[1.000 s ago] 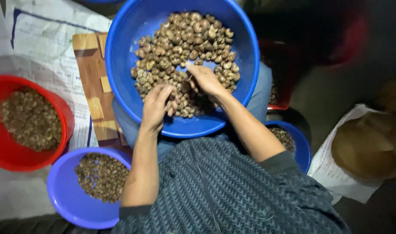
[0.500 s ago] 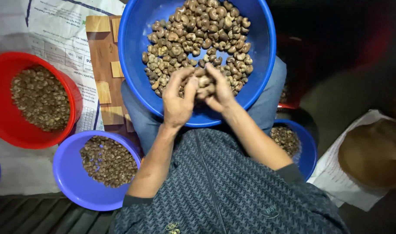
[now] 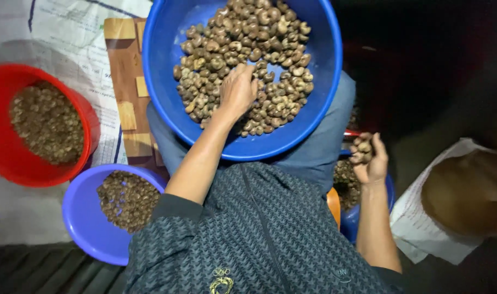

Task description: Manually sorting nuts from a large blue basin into smaller red and purple bowls based on quality or size.

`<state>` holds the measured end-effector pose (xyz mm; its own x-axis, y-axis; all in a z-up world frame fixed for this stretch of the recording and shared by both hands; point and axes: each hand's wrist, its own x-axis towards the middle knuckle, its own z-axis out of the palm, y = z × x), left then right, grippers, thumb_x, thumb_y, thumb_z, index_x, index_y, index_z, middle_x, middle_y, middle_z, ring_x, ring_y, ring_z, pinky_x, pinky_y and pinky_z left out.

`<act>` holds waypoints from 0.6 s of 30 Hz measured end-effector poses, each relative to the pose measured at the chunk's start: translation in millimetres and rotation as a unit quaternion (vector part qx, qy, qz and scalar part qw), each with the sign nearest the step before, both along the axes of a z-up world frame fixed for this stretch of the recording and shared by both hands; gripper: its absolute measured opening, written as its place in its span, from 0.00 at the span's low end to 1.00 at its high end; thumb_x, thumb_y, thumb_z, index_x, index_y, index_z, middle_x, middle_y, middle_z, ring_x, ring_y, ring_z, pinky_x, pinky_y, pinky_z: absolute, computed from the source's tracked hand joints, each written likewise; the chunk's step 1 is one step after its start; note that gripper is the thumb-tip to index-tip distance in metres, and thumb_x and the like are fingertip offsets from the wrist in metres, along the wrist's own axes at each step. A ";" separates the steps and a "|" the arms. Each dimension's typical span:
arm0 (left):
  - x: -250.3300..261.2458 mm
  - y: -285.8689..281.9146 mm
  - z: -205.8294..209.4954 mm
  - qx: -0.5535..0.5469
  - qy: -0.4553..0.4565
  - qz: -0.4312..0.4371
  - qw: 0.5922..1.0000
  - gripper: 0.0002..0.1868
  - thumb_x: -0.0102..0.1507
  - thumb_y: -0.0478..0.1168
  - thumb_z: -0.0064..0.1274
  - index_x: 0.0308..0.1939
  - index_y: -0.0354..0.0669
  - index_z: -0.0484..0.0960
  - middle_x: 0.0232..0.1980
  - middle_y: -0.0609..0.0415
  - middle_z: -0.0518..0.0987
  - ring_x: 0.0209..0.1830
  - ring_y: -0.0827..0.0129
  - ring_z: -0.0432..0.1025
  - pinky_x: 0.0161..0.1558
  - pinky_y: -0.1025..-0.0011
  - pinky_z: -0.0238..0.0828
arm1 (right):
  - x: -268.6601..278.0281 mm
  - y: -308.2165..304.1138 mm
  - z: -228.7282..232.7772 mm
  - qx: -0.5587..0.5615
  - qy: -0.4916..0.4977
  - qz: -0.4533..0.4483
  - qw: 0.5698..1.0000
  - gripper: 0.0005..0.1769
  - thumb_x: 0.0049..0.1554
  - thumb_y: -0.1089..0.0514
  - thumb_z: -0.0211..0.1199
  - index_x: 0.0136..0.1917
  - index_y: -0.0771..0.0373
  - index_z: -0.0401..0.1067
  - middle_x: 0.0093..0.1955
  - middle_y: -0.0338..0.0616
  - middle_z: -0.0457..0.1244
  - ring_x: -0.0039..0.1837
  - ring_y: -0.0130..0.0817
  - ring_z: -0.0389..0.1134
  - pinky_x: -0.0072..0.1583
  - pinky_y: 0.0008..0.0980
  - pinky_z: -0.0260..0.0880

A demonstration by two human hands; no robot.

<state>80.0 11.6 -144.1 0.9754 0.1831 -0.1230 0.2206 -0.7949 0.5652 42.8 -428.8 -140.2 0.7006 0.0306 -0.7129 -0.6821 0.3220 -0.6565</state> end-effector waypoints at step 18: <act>17.7 -1.0 -23.5 -0.084 0.091 0.124 0.985 0.12 0.59 0.48 0.54 0.42 0.48 0.80 0.40 0.49 0.79 0.46 0.45 0.77 0.47 0.46 0.75 | -166.6 -150.1 -164.2 -0.214 0.219 -0.030 0.952 0.29 0.65 0.51 0.63 0.73 0.65 0.61 0.69 0.61 0.55 0.60 0.53 0.66 0.59 0.48 0.78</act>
<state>97.7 10.6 -167.6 0.8627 0.3747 -0.3397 0.5051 -0.6027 0.6178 -123.8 -578.8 -304.4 0.3249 -0.3581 -0.8753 -0.9092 0.1366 -0.3934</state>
